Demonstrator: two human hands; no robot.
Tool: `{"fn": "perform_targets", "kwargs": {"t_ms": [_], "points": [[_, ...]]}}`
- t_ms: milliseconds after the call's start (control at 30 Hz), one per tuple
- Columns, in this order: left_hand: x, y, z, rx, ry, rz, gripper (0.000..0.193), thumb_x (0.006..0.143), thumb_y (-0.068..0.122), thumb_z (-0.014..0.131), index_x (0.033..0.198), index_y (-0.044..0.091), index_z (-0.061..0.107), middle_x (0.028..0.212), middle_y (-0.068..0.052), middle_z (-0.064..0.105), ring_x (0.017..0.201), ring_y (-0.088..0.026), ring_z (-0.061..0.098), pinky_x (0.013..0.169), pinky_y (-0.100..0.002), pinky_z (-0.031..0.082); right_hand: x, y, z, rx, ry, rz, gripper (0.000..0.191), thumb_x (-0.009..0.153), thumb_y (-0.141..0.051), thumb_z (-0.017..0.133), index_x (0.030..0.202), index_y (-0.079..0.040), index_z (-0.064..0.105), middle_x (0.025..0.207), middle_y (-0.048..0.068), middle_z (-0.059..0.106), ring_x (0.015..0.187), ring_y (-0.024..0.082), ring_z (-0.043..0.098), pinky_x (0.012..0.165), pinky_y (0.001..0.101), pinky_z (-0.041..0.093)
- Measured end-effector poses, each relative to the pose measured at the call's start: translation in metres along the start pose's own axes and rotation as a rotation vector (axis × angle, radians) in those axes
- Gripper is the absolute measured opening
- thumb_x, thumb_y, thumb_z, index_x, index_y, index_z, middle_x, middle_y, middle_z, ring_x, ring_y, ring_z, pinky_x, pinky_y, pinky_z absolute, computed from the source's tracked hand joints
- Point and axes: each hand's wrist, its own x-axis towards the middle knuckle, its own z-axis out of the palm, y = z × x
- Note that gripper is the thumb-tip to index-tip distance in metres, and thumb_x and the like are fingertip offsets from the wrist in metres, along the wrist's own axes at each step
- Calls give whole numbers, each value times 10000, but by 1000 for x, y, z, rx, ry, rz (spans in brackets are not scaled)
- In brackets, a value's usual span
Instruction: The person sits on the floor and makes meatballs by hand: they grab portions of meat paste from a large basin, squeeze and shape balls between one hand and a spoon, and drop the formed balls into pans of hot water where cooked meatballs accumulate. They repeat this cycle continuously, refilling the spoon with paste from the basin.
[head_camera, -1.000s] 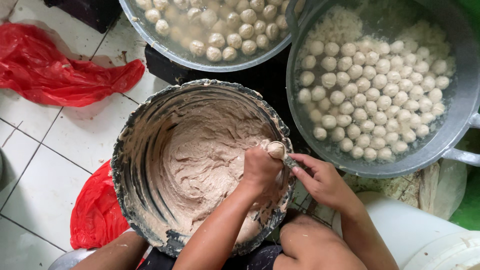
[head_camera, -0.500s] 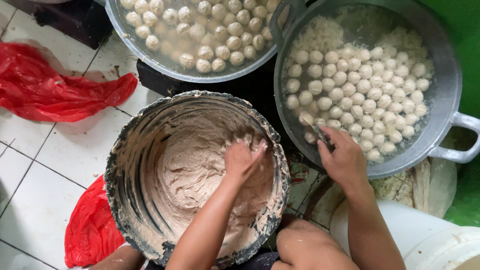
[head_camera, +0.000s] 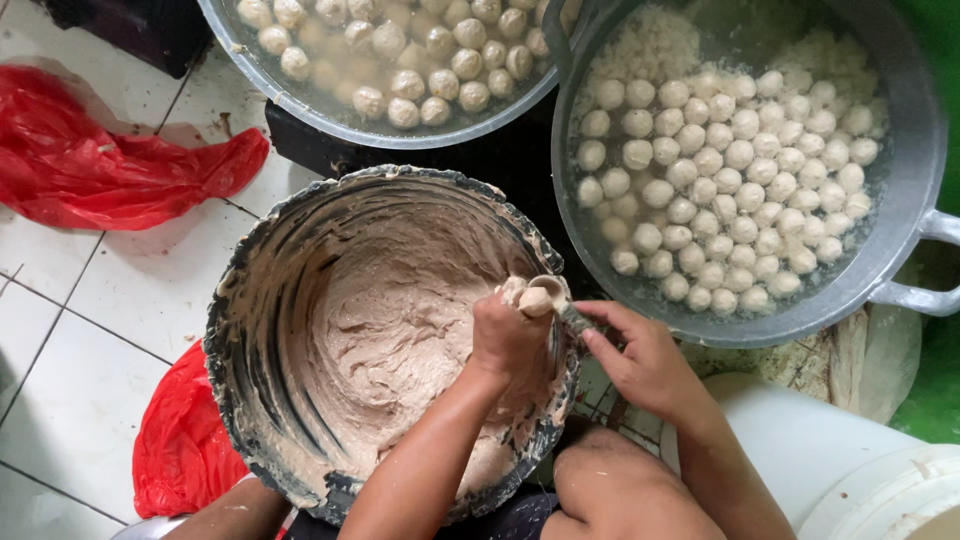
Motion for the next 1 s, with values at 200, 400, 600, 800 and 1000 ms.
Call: {"fn": "perform_targets", "kwargs": {"t_ms": [200,400,600,800,1000], "points": [[6,4,-1,173,-123,-107,168,798,220,774,827,89,672,800,-140,695,787,-361,687,721,-481,549,2,0,0,244,-158,289,360,978,-109,616,1334,-72,656,853,8,687,601,47,505,506,225,412],[4,5,-7,346,-64,-167,272,785,320,805,826,66,719,897,-186,681,865,-382,638,718,-498,519,11,1,-24,145,54,261,401,950,-125,619,1349,-78,626,869,-13,722,614,49,552,524,223,450],[-1,1,-4,66,34,-84,153,879,206,742,844,63,703,822,-159,706,728,-340,696,671,-444,568,18,2,-41,-201,336,187,392,941,-151,689,1328,-87,688,844,34,691,617,95,531,542,240,435],[-5,2,2,-96,22,-178,170,893,204,755,825,72,671,695,-107,696,604,-284,725,563,-387,583,10,4,-26,-37,107,316,434,985,-155,622,1419,-153,649,815,72,692,630,101,560,537,250,449],[5,12,-4,113,-64,-1,103,854,193,701,833,92,698,786,-153,711,714,-354,715,656,-444,577,3,9,0,58,-67,4,403,971,-126,644,1370,-70,641,987,11,748,789,34,609,651,208,519]]}}
